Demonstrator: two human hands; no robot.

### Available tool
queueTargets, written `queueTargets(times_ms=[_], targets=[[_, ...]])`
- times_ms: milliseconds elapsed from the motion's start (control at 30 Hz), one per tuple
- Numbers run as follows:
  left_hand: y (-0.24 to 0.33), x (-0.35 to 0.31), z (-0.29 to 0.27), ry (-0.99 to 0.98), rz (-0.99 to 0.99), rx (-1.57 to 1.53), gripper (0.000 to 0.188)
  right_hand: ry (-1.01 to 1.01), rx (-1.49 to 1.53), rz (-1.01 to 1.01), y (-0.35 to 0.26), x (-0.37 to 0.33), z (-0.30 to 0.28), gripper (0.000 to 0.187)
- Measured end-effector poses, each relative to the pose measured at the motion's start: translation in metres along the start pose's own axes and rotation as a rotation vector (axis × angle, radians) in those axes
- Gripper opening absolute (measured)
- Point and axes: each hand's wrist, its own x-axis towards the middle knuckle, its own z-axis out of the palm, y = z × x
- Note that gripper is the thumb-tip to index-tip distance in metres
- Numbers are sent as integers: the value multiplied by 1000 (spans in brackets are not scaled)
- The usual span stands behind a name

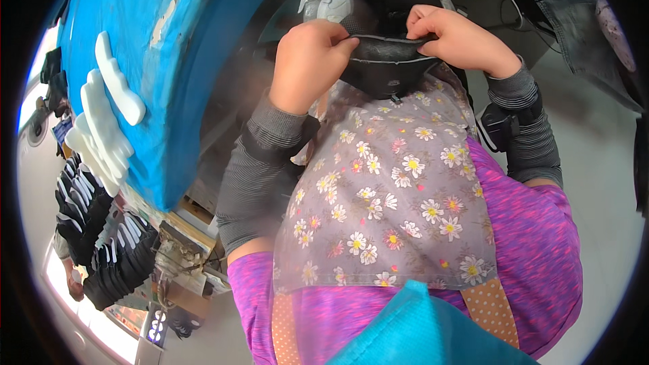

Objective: The person manipulates a black shoe upper, turning it over to check the interior and tongue, then places a white foam insert inside the upper and adjusts its positioning.

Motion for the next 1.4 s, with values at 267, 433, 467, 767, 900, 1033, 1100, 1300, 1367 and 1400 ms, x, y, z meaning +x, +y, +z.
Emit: queueTargets(times_ms=[267,433,467,767,900,1033,1100,1300,1367,1400], targets=[[10,5,-2,31,278,9,13,-234,-40,-8,-22,19,-12,31],[8,-3,-6,262,263,-151,18,-65,-168,121,-36,31,7,30],[8,-7,-5,488,369,-243,23,64,-171,71,-33,31,13,30],[9,-32,17,307,-367,-1129,94,452,-195,-75,-66,44,41,24],[-5,-33,24,204,-376,-1027,84,357,-347,-223,-57,42,58,13],[-12,-33,30,211,-327,-1202,81,342,-451,-139,-47,48,53,16],[-25,-36,42,236,-251,-1001,84,390,-244,-60,-28,65,47,22],[-38,-27,47,136,-1,-598,89,500,331,165,51,89,60,27],[-45,-22,48,99,2,-646,89,538,574,206,60,90,66,27],[-37,-22,46,101,-63,-805,84,536,575,207,54,92,64,27]])
